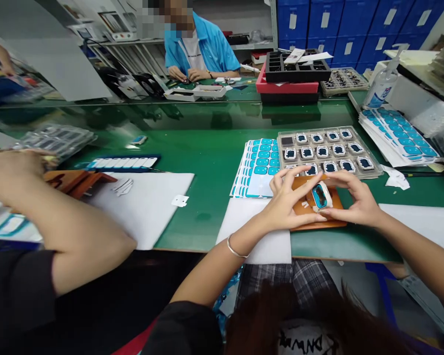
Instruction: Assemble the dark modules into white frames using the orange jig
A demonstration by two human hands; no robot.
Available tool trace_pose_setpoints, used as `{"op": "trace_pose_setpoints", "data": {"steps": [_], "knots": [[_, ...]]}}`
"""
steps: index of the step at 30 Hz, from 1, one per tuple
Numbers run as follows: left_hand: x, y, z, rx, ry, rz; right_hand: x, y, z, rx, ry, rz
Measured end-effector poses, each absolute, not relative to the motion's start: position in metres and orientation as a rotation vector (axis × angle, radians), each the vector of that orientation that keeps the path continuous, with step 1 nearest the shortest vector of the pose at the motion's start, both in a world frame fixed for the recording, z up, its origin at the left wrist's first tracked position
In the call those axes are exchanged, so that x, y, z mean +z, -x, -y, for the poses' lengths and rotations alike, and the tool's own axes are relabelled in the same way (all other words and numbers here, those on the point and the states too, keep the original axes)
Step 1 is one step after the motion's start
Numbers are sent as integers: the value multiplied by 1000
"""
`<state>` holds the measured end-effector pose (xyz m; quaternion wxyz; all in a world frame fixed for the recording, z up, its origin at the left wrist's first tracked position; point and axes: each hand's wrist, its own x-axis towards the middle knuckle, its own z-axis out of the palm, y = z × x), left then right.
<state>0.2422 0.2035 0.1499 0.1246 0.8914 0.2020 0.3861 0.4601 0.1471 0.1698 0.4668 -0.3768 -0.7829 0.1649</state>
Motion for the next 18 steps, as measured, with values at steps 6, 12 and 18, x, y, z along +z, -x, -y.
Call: {"op": "trace_pose_setpoints", "data": {"steps": [6,12,18], "knots": [[156,-240,-206,1524,-2765,-564,169,-466,-149,543,870,1892],[156,-237,-206,1513,-2817,-549,170,-466,-145,866,922,1747],[158,-240,-206,1651,-2771,-514,170,-463,-146,1080,989,1652]]}}
